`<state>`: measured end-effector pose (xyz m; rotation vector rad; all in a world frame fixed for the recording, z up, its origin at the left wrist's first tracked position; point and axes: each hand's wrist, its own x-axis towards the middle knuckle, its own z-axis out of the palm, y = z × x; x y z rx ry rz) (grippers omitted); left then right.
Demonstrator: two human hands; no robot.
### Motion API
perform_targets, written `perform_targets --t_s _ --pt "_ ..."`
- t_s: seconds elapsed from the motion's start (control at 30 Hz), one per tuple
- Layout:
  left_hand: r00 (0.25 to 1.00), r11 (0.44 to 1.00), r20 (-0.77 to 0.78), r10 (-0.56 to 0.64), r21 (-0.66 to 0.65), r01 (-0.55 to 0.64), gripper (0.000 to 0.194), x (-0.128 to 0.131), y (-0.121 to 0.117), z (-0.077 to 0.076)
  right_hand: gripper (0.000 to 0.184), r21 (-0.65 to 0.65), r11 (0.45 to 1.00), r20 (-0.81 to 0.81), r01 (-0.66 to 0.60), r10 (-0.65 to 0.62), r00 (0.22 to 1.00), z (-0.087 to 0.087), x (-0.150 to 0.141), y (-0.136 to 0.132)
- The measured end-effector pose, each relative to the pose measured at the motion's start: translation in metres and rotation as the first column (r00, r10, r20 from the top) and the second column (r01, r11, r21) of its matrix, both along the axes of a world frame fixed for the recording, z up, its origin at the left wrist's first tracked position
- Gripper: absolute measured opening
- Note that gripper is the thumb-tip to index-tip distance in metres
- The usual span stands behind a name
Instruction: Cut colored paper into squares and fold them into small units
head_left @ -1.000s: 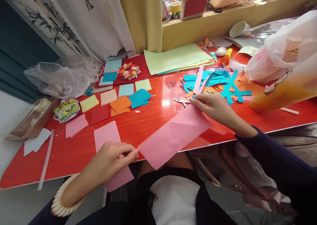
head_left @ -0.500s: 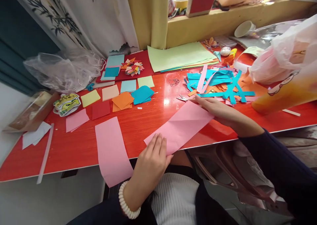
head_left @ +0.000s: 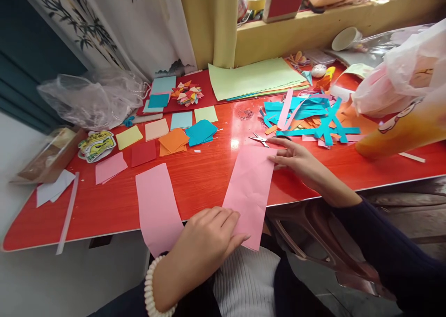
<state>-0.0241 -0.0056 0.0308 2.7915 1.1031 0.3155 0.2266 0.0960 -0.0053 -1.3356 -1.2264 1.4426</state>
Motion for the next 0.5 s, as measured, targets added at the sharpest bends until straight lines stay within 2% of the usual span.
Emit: perform_targets --t_s 0.07,0.13,0.23,0.3,0.37,0.43,0.5 --pt "0.999 0.997 0.047 -0.024 -0.074 0.027 0.028 -0.004 0.014 0.012 0.054 0.063 0.997 -0.018 -0.038 0.040 0.999 0.006 -0.003 0.003" --pt "0.993 0.995 0.119 -0.003 -0.095 0.014 0.029 -0.004 0.037 0.023 0.053 0.134 0.985 -0.012 -0.105 0.107 0.994 0.018 -0.009 0.006" --pt "0.942 0.978 0.263 0.208 -0.080 -0.193 0.045 0.001 0.088 0.033 0.050 0.222 0.953 0.014 -0.206 0.208 0.978 0.038 -0.023 0.013" --pt "0.913 0.951 0.295 0.280 -0.212 -0.223 0.048 0.004 0.121 0.037 0.049 0.266 0.936 0.041 -0.229 0.227 0.973 0.046 -0.033 0.020" --pt "0.902 0.909 0.311 0.299 -0.380 -0.170 0.031 0.004 0.146 0.038 0.047 0.281 0.935 0.063 -0.217 0.208 0.976 0.047 -0.041 0.029" --pt "0.873 0.884 0.358 0.331 -0.442 -0.154 0.021 0.002 0.161 0.036 0.045 0.262 0.946 0.046 -0.191 0.186 0.982 0.040 -0.044 0.039" --pt "0.849 0.883 0.398 0.347 -0.445 -0.152 0.018 -0.002 0.169 0.032 0.039 0.226 0.957 -0.022 -0.180 0.190 0.982 0.029 -0.044 0.050"
